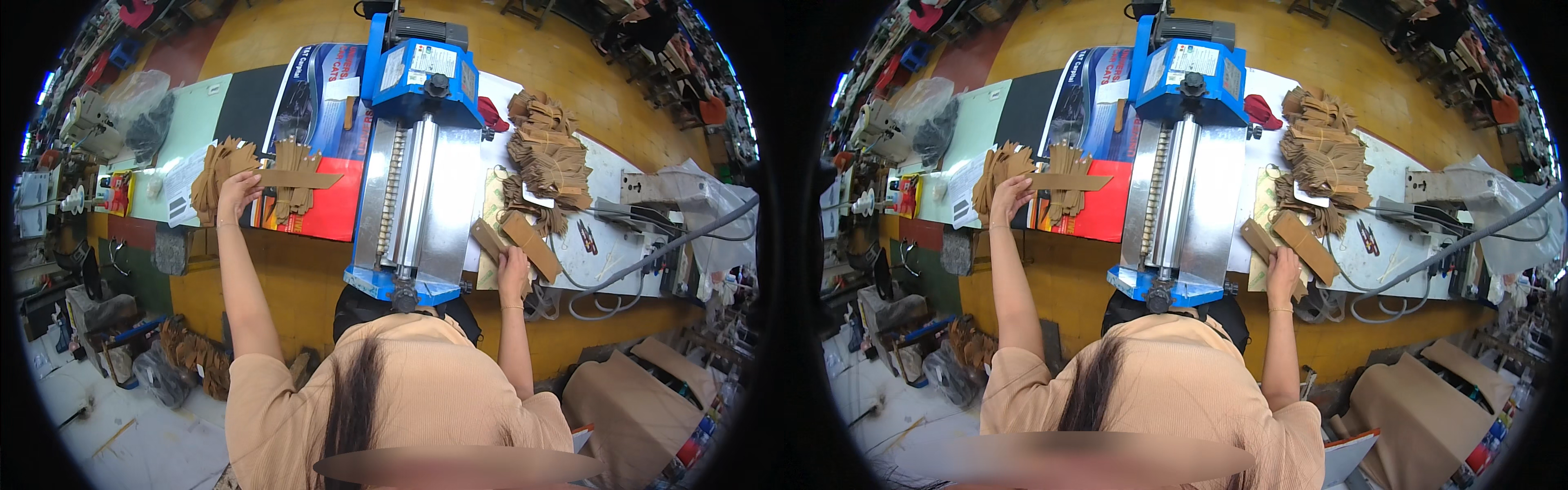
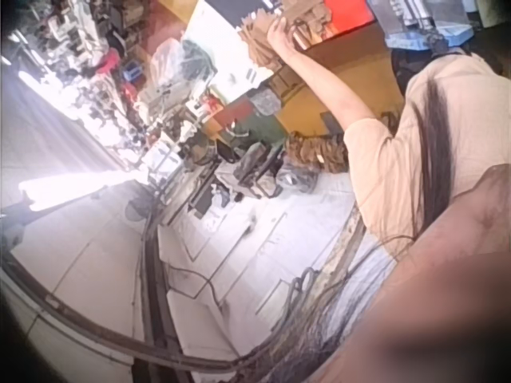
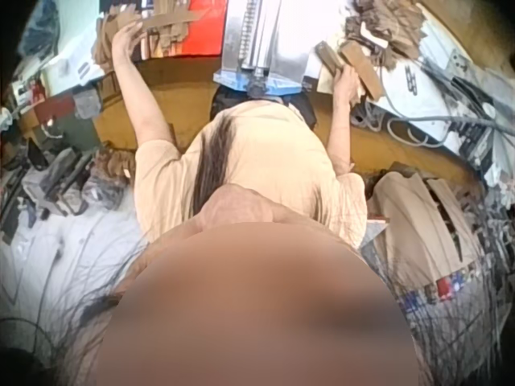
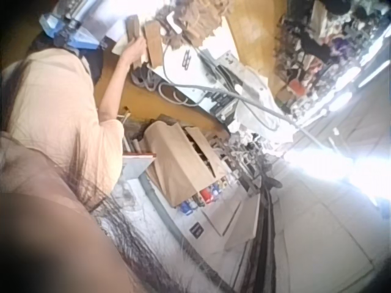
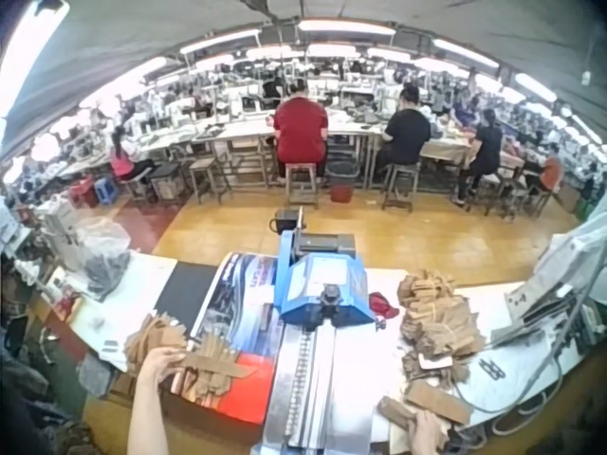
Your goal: The person repeatedly picks up small brown material pieces, places them into a blue press machine, and removes the pressed pieces. The person stacks the finished pieces on the table to the left.
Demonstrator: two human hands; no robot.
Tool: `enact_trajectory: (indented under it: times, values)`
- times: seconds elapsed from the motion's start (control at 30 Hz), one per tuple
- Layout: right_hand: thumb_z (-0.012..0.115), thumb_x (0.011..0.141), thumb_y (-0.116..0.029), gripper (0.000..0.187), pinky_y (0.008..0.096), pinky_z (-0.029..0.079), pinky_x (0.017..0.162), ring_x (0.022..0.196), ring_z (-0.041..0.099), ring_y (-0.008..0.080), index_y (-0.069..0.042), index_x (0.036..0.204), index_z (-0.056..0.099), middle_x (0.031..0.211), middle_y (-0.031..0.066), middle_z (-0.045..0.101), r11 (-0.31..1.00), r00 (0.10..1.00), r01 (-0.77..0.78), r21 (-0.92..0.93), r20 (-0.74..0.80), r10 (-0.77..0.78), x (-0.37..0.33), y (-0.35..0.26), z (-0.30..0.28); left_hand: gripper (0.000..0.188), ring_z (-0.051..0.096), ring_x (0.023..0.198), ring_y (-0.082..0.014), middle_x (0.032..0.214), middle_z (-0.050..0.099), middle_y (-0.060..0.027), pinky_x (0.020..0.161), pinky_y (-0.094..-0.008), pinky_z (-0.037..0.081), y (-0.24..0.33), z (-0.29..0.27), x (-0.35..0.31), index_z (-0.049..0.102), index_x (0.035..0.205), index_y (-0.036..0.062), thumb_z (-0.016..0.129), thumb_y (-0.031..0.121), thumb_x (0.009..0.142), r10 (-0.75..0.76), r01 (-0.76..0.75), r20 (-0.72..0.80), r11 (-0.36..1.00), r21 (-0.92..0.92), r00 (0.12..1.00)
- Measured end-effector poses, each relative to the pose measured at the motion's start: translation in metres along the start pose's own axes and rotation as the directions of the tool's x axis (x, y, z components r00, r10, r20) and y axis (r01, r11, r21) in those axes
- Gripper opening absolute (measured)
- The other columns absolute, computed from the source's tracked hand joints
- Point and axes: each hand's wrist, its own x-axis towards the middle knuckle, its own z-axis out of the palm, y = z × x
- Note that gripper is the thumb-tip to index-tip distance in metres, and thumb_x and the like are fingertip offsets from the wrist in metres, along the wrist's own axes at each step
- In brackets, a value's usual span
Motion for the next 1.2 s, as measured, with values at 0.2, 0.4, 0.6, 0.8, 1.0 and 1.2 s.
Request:
enact_trajectory:
  times: [0.2,0.4,0.6,0.8,1.0,1.2]
  values:
    - [0.060,0.088,-0.007,0.014,0.0367,0.048,0.071,0.081,0.059,0.0340,-0.003,0.101,0.063,0.088,0.0145,0.058,0.959,0.998,0.009,0.284,0.059,-0.027,0.014,-0.018,-0.037,0.040,0.067,0.090,-0.0200,0.101,0.069,-0.0119,0.078,-0.0316,0.053,-0.027,-0.016,0.033,0.060,0.119,-0.0030,0.070,0.015,0.085,-0.024,0.050,-0.219,0.992,0.113,0.975]
    - [0.061,0.090,-0.009,0.018,0.0268,0.047,0.071,0.073,0.060,0.0184,-0.001,0.105,0.068,0.089,0.0114,0.067,0.801,0.977,-0.123,0.586,0.215,-0.007,0.049,-0.050,-0.094,0.052,0.065,0.100,-0.0268,0.112,0.066,-0.0213,0.090,-0.0358,0.049,-0.052,0.007,0.056,0.058,0.124,-0.0064,0.072,0.021,0.082,0.422,-0.178,-0.281,0.770,0.612,0.862]
    - [0.064,0.087,-0.013,0.020,0.0282,0.049,0.069,0.071,0.064,0.0184,-0.002,0.103,0.070,0.087,0.0117,0.071,0.773,0.875,-0.231,0.590,0.474,-0.100,0.076,-0.081,-0.093,0.047,0.063,0.099,-0.0202,0.108,0.067,-0.0139,0.084,-0.0319,0.050,-0.056,0.115,-0.001,0.059,0.124,-0.0032,0.070,0.022,0.086,0.398,-0.402,0.071,0.878,0.258,0.915]
    - [0.066,0.086,-0.017,0.019,0.0321,0.051,0.070,0.073,0.067,0.0229,-0.002,0.096,0.071,0.085,0.0126,0.071,0.861,0.885,-0.105,0.497,0.442,-0.147,0.097,-0.100,-0.071,0.036,0.062,0.084,-0.0111,0.099,0.067,-0.0069,0.071,-0.0251,0.050,-0.042,0.186,-0.075,0.063,0.117,-0.0017,0.066,0.023,0.091,0.149,-0.220,0.437,0.968,0.117,0.887]
    - [0.067,0.085,-0.018,0.019,0.0325,0.051,0.070,0.074,0.066,0.0218,-0.002,0.095,0.071,0.083,0.0112,0.071,0.853,0.843,-0.052,0.519,0.481,-0.242,0.111,-0.127,-0.053,0.035,0.065,0.080,-0.0138,0.090,0.065,-0.0078,0.067,-0.0245,0.054,-0.038,0.217,-0.106,0.063,0.108,-0.0027,0.056,0.031,0.098,-0.037,-0.026,0.561,0.994,0.104,0.827]
    - [0.072,0.081,-0.017,0.020,0.0297,0.049,0.069,0.071,0.060,0.0152,-0.002,0.095,0.071,0.079,0.0078,0.069,0.854,0.847,-0.112,0.509,0.498,-0.185,0.107,-0.111,-0.060,0.048,0.066,0.080,-0.0167,0.091,0.065,-0.0106,0.066,-0.0259,0.055,-0.030,0.226,-0.108,0.062,0.108,-0.0043,0.055,0.043,0.097,-0.168,0.122,0.555,0.985,0.120,0.814]
